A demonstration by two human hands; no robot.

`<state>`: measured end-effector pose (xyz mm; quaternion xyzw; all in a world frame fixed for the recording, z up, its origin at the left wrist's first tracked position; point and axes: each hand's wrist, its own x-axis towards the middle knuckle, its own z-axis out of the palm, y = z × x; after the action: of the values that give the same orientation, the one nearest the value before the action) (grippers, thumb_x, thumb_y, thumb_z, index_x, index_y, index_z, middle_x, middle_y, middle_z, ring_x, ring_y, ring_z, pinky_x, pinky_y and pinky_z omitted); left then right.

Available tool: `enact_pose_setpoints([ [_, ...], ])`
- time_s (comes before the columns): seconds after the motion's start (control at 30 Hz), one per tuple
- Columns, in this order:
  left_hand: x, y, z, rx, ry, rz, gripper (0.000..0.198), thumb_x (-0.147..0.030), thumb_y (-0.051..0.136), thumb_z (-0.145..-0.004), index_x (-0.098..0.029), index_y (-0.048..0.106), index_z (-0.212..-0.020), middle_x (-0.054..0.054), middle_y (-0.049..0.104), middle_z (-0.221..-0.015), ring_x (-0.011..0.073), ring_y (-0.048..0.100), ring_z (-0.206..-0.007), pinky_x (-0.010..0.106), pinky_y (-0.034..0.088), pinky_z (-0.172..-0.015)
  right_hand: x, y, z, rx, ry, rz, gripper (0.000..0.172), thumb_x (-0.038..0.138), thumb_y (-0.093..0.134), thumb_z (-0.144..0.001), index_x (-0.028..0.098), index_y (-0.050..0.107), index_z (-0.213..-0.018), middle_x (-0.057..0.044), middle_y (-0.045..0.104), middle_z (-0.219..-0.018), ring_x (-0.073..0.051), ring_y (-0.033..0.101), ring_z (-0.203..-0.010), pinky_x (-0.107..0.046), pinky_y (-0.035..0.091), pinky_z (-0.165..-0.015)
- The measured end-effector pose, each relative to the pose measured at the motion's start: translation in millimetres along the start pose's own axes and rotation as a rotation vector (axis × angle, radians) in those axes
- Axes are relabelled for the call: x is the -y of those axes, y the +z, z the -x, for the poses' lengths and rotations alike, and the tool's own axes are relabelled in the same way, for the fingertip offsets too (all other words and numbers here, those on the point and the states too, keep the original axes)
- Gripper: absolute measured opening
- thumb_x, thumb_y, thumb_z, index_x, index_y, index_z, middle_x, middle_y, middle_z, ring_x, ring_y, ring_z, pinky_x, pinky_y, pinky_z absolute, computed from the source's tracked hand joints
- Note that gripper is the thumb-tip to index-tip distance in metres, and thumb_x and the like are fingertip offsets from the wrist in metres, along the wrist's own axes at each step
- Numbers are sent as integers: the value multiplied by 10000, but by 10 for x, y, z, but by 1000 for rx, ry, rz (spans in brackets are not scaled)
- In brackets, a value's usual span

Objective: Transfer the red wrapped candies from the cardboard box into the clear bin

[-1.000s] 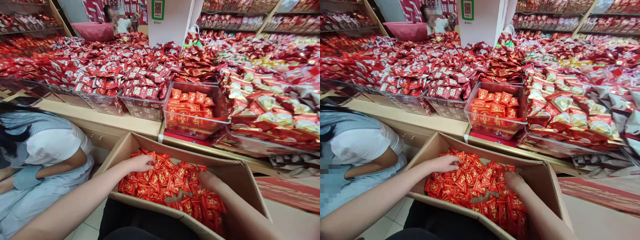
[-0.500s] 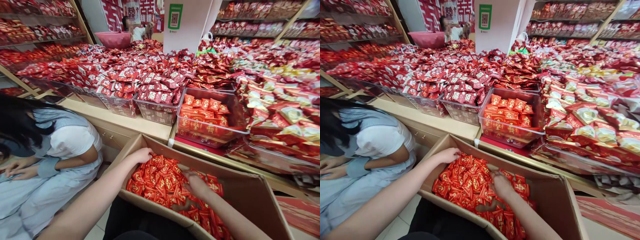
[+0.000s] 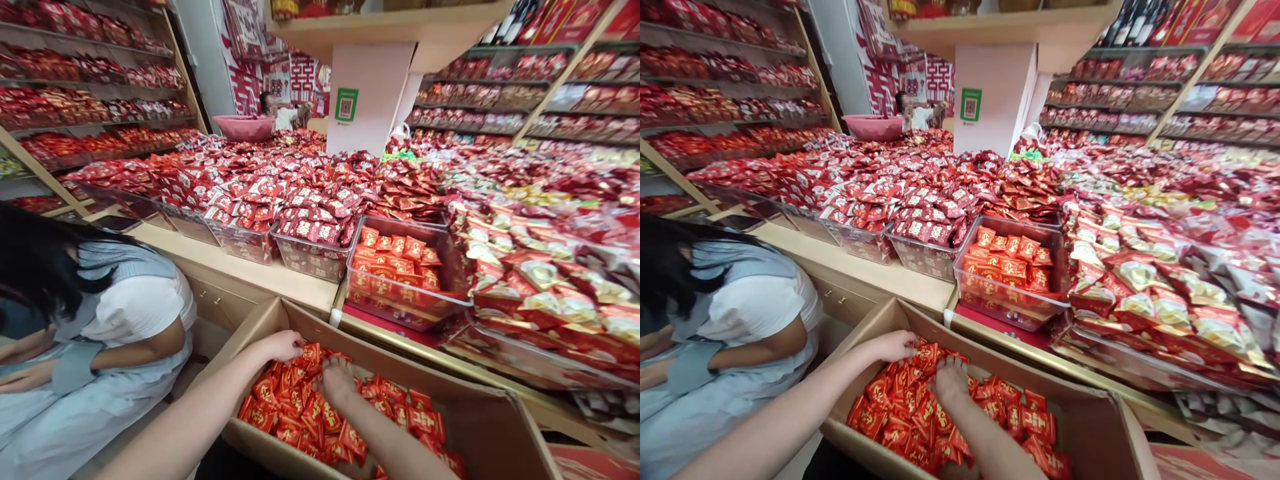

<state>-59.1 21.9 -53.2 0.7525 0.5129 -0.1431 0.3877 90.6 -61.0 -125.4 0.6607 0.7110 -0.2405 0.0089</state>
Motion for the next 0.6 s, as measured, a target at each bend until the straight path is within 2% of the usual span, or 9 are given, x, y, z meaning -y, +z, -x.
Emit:
enact_pose_setpoints([
  [0.07, 15, 8, 8, 9, 12, -5, 306, -256, 485, -673, -156, 573, -949, 43, 639, -747, 151, 578, -551, 216, 398, -500, 73, 64, -31, -1, 30, 3, 485, 390, 620, -589, 194, 527, -1023, -127, 491, -1163, -323, 435, -1040, -447, 346, -835],
  [0.13, 24, 28, 1, 18, 14, -4, 323, -265, 492, -661, -154, 573, -953, 44, 637, -724, 163, 579, -553, 223, 396, -490, 84, 85, -24, 3, 36, -14, 470, 351, 656, -543, 237, 536, -983, -82, 500, -1163, -304, 440, -1045, -438, 348, -841],
  [0.23, 16, 62, -10, 33, 16, 3, 340, -258, 494, -643, -152, 571, -957, 50, 637, -720, 177, 580, -563, 231, 394, -477, 27, 57, -6, -6, 75, -70, 381, 291, 647, -548, 263, 540, -913, -32, 571, -1046, -256, 489, -997, -384, 372, -822],
  [0.3, 6, 73, -2, 40, 22, 3, 359, -248, 495, -632, -153, 567, -971, 50, 639, -720, 183, 581, -569, 240, 398, -482, -25, 34, -9, -5, 137, -128, 422, 283, 669, -509, 265, 528, -906, -29, 598, -972, -258, 525, -939, -378, 401, -775],
  [0.4, 6, 60, 24, 30, 57, -10, 410, -234, 538, -592, -154, 562, -994, 55, 642, -795, 200, 587, -673, 264, 421, -570, -86, -1, -21, 30, 201, -242, 380, 262, 718, -420, 245, 555, -763, -27, 626, -825, -268, 572, -792, -370, 435, -661],
  [0.5, 12, 30, 54, 28, 107, -15, 521, -252, 616, -537, -148, 540, -1042, 77, 614, -953, 216, 565, -825, 279, 418, -695, -112, -119, 15, 25, 161, -386, 209, 230, 695, -465, 221, 527, -589, 7, 599, -667, -211, 563, -658, -317, 425, -568],
  [0.6, -53, 13, 115, 65, 198, 81, 625, -306, 655, -523, -160, 489, -1109, 77, 567, -1063, 199, 545, -886, 261, 413, -733, -133, -399, 147, -3, 45, -545, 153, 250, 638, -564, 199, 497, -532, 38, 530, -550, -135, 496, -556, -257, 388, -526],
])
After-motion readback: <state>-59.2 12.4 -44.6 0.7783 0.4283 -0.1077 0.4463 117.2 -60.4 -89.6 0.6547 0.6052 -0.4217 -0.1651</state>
